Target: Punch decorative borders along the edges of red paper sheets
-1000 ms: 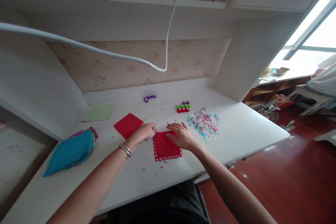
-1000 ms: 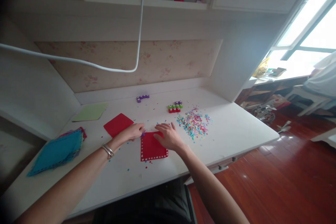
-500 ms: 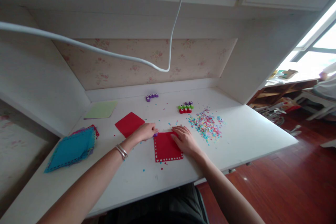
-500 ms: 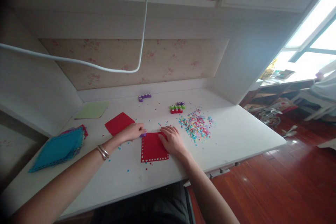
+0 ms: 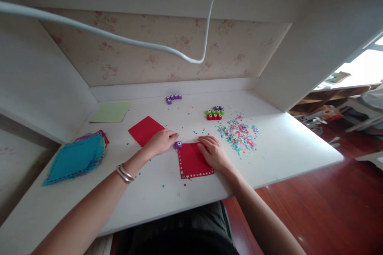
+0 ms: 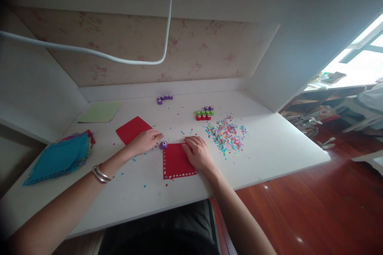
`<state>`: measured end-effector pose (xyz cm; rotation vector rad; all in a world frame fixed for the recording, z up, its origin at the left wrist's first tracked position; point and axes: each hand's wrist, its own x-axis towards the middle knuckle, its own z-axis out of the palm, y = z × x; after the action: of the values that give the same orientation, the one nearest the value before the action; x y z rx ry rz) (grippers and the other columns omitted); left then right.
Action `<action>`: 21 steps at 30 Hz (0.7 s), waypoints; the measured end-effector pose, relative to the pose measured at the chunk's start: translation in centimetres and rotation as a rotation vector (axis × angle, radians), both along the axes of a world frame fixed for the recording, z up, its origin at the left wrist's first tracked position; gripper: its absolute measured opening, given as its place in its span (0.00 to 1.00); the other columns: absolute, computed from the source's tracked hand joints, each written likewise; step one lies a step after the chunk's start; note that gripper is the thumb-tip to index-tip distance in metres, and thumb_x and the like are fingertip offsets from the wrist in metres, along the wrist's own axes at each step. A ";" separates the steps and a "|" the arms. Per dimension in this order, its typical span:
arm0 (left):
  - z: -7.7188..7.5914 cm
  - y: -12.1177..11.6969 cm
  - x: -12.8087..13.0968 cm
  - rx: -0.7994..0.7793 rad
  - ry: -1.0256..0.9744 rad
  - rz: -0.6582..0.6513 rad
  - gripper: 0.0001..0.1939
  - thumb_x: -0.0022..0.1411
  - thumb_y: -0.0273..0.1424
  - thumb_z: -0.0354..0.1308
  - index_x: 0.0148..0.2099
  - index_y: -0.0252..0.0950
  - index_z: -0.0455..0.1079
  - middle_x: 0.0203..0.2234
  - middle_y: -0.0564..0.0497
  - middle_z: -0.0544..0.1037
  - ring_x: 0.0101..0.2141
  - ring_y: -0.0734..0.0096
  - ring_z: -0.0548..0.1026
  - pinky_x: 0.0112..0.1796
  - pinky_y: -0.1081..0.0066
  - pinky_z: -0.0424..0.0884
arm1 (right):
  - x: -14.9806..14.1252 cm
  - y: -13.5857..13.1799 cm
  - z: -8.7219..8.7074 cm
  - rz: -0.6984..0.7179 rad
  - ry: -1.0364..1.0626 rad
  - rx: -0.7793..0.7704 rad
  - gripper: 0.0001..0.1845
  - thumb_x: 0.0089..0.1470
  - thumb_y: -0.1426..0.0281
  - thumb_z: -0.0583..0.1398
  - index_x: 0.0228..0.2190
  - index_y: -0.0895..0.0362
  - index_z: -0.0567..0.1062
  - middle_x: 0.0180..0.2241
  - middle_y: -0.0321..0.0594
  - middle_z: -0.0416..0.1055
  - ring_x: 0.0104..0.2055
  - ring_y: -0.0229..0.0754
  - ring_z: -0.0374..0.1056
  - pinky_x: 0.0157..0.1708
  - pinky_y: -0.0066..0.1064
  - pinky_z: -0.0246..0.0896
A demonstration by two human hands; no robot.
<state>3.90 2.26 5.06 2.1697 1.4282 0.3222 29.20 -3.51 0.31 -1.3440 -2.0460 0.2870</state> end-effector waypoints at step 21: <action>-3.7 -2.5 -1.6 0.203 -0.178 -0.001 0.09 0.61 0.35 0.61 0.44 0.39 0.75 0.41 0.48 0.76 0.42 0.61 0.73 0.46 0.67 0.66 | -6.0 4.5 5.8 0.412 -0.222 -0.250 0.14 0.59 0.73 0.56 0.45 0.53 0.75 0.44 0.40 0.76 0.45 0.41 0.73 0.46 0.32 0.67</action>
<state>2.31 -0.22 1.33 2.2352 1.3452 0.6686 23.20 1.01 6.13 -1.1217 -2.5398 0.6154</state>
